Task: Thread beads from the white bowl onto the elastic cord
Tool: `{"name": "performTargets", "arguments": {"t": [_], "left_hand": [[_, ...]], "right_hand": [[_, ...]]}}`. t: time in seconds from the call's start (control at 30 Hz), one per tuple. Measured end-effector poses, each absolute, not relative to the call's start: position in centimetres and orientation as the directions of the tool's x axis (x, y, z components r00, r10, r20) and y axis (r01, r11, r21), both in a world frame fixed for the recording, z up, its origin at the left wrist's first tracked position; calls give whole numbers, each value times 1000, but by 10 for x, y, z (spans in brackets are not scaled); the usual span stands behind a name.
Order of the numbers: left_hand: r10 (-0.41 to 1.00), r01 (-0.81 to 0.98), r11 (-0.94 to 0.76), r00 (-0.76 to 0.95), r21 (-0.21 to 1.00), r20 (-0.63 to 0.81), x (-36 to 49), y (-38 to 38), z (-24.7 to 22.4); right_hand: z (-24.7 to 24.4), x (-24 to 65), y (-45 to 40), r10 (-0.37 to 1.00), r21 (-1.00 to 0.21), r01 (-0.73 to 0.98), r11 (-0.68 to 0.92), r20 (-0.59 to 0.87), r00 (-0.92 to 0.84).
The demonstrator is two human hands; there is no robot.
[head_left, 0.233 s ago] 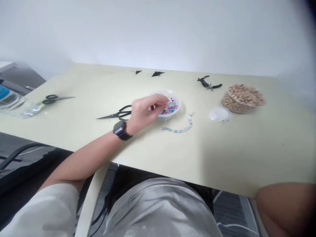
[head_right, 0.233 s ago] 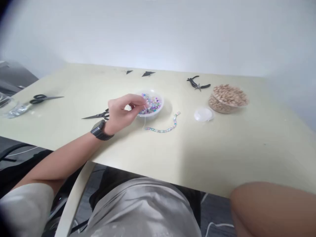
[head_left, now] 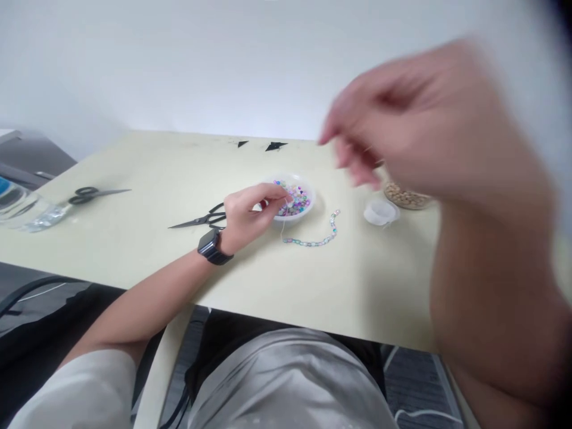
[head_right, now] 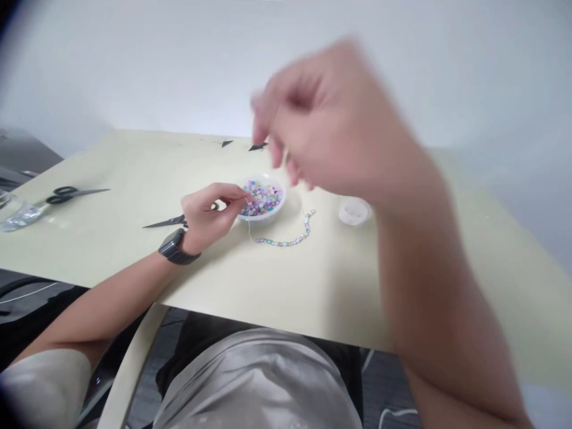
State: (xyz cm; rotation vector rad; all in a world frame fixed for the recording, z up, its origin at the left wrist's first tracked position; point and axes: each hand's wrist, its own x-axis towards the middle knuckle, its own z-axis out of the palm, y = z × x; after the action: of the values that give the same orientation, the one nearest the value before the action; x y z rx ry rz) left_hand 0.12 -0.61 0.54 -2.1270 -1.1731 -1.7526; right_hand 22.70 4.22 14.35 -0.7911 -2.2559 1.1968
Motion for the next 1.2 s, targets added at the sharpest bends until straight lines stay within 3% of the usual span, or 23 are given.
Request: {"name": "performTargets", "arguments": {"t": [0.07,0.13,0.37,0.57,0.77,0.93,1.07,1.13,1.2], "left_hand": [[446,645,-679,-18,352,895,1,-6,6],[431,656,-668,-43,351,901,-1,-5,7],[385,722,-631,-28,285,923,-6,-2,9],[394,730,-630,7,265,919,-9,4,14],[408,733,-667,208,134,889,-10,4,19],[509,743,-670,461,-2,727,-33,21,38],[656,721,-676,493,153,572,-53,43,62],[781,752,-610,519,248,348,-56,53,74],[804,749,-595,562,292,195,-55,62,84]], "right_hand": [[134,214,51,705,-771,359,527,160,-691],[122,201,61,690,-719,432,544,92,-718],[97,186,66,550,-882,322,344,-89,-830],[84,184,65,528,-958,267,102,-176,-831],[60,192,63,589,-941,325,89,-213,-780],[40,201,48,605,-966,260,2,-206,-769],[18,205,22,595,-974,203,101,-105,-797],[4,206,11,584,-932,155,327,71,-809],[-11,207,4,488,-827,55,559,275,-828]]}}
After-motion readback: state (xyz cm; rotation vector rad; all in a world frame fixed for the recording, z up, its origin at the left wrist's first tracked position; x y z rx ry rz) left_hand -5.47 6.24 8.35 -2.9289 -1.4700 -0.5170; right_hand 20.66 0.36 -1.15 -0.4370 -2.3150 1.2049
